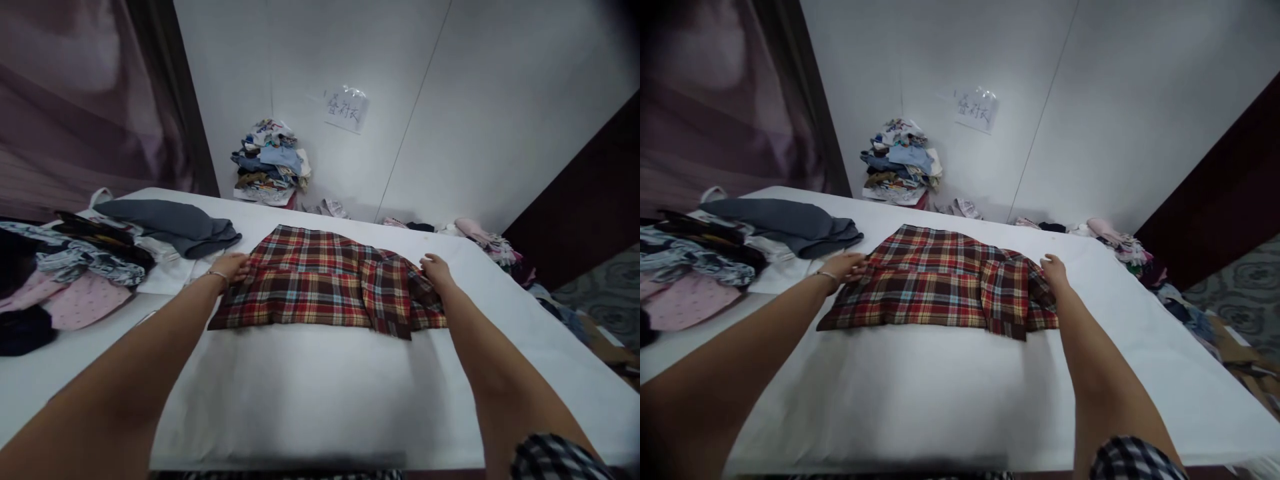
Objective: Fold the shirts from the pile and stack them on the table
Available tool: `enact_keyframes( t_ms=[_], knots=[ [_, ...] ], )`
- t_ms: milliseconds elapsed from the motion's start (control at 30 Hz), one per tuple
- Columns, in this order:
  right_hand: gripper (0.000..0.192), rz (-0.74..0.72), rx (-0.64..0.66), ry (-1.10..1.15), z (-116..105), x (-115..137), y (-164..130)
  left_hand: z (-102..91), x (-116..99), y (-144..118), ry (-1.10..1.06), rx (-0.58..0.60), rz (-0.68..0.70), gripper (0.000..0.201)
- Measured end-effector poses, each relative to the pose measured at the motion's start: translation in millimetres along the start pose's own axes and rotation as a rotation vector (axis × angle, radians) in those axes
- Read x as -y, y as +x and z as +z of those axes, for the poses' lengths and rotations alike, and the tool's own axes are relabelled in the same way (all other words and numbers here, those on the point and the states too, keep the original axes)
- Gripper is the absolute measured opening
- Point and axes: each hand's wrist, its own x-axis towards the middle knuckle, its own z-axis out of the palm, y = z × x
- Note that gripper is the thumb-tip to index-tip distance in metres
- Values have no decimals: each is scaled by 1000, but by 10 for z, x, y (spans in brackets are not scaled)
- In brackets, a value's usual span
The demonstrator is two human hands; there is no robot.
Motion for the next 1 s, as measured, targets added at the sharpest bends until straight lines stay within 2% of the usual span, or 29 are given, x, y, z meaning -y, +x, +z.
enact_keyframes(
  t_ms=[100,200,300,367,433,567,700,800,900,1000],
  knots=[
    [31,-97,93,-113,-98,-312,-233,-1,328,26,188,-74,-93,53],
    [34,-322,157,-380,-311,-670,-490,-92,525,-100,427,-98,-78,57],
    [43,-496,76,-541,-523,-954,-732,-172,572,-270,628,-66,-26,61],
    [51,-524,-1,-589,-636,-1072,-885,-191,562,-378,729,-38,-27,57],
    [58,-476,-32,-639,-729,-1148,-1018,-195,548,-479,789,3,-46,48],
    [67,-294,33,-673,-886,-1296,-1145,-212,564,-680,853,38,-64,44],
    [68,-211,44,-634,-953,-1480,-1047,-175,666,-884,870,-61,-120,51],
    [63,-159,63,-613,-918,-1540,-910,-59,735,-988,837,-152,-67,40],
    [54,-56,48,-486,-913,-1475,-770,27,712,-1012,756,-252,27,28],
    [42,28,55,-342,-1087,-1329,-653,-29,611,-1026,704,-290,43,27]
  ],
)
